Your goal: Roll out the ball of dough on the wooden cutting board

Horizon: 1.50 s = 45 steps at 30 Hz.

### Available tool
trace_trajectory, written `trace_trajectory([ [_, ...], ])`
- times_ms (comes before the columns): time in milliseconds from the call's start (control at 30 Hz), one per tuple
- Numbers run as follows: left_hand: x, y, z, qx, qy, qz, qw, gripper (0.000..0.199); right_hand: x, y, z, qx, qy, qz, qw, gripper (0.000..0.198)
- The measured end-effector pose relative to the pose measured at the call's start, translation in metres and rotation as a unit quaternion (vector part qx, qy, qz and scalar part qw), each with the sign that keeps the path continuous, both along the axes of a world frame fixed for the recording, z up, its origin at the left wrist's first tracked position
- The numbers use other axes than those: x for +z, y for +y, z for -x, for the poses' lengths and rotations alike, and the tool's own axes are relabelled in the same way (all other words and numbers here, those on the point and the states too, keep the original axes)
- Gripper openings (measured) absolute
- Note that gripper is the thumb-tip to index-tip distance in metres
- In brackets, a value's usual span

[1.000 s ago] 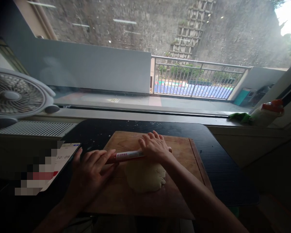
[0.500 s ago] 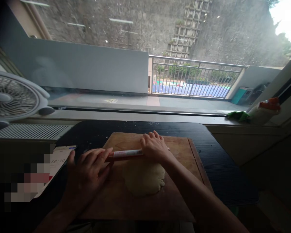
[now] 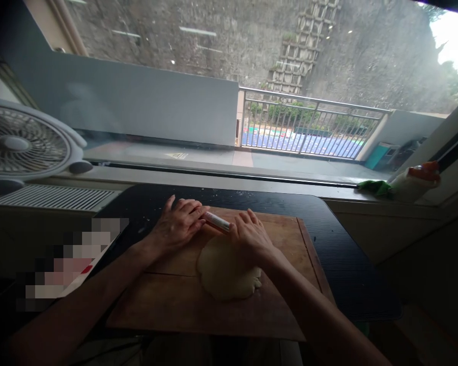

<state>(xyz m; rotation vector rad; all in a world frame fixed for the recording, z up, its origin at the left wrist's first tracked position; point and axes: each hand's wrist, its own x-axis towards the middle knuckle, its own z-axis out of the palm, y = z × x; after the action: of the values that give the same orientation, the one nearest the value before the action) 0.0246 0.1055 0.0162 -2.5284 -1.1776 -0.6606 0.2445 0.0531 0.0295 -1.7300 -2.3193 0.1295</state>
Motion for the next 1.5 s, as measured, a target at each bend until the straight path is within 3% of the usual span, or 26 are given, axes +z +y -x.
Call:
trace_trajectory([
  [67,0.001,0.002,-0.005,-0.016,-0.002,0.01,1.0,0.035,0.001,-0.01,-0.001,0.027,0.005,-0.014,1.0,0.044],
  [233,0.002,0.008,-0.014,-0.028,-0.009,0.046,0.998,0.035,0.003,0.019,-0.017,-0.078,-0.044,0.019,0.996,0.042],
  [300,0.002,0.007,-0.015,-0.027,-0.009,0.039,0.999,0.034,0.002,0.024,-0.02,-0.075,-0.063,0.02,0.995,0.043],
  [467,0.004,-0.008,-0.014,-0.048,-0.004,0.015,0.999,0.035,-0.003,-0.015,-0.007,-0.017,-0.009,-0.006,1.0,0.043],
  [567,0.006,-0.018,-0.018,-0.055,-0.008,0.019,0.998,0.034,-0.003,-0.018,-0.007,0.022,-0.005,-0.021,1.0,0.042],
  [733,0.008,-0.028,-0.024,-0.045,-0.021,0.007,0.999,0.033,-0.004,0.009,-0.02,-0.035,-0.038,0.012,0.999,0.041],
  [833,0.009,-0.037,-0.023,-0.043,-0.016,-0.012,0.999,0.034,-0.006,-0.014,-0.014,-0.062,0.001,0.009,0.998,0.046],
  [967,0.01,-0.052,-0.018,-0.043,0.004,-0.024,0.999,0.033,-0.007,-0.045,-0.004,-0.072,0.061,0.011,0.995,0.051],
  [1200,0.013,-0.055,-0.005,-0.015,0.017,-0.072,0.997,0.035,-0.004,0.02,-0.018,-0.126,0.133,0.088,0.979,0.057],
  [1400,0.015,-0.056,0.036,0.043,0.018,-0.106,0.993,0.034,-0.008,-0.028,-0.011,-0.085,0.103,0.03,0.991,0.052],
  [1500,0.016,-0.055,0.047,0.058,0.02,-0.103,0.993,0.034,-0.007,-0.019,-0.012,-0.1,0.106,0.037,0.989,0.053],
])
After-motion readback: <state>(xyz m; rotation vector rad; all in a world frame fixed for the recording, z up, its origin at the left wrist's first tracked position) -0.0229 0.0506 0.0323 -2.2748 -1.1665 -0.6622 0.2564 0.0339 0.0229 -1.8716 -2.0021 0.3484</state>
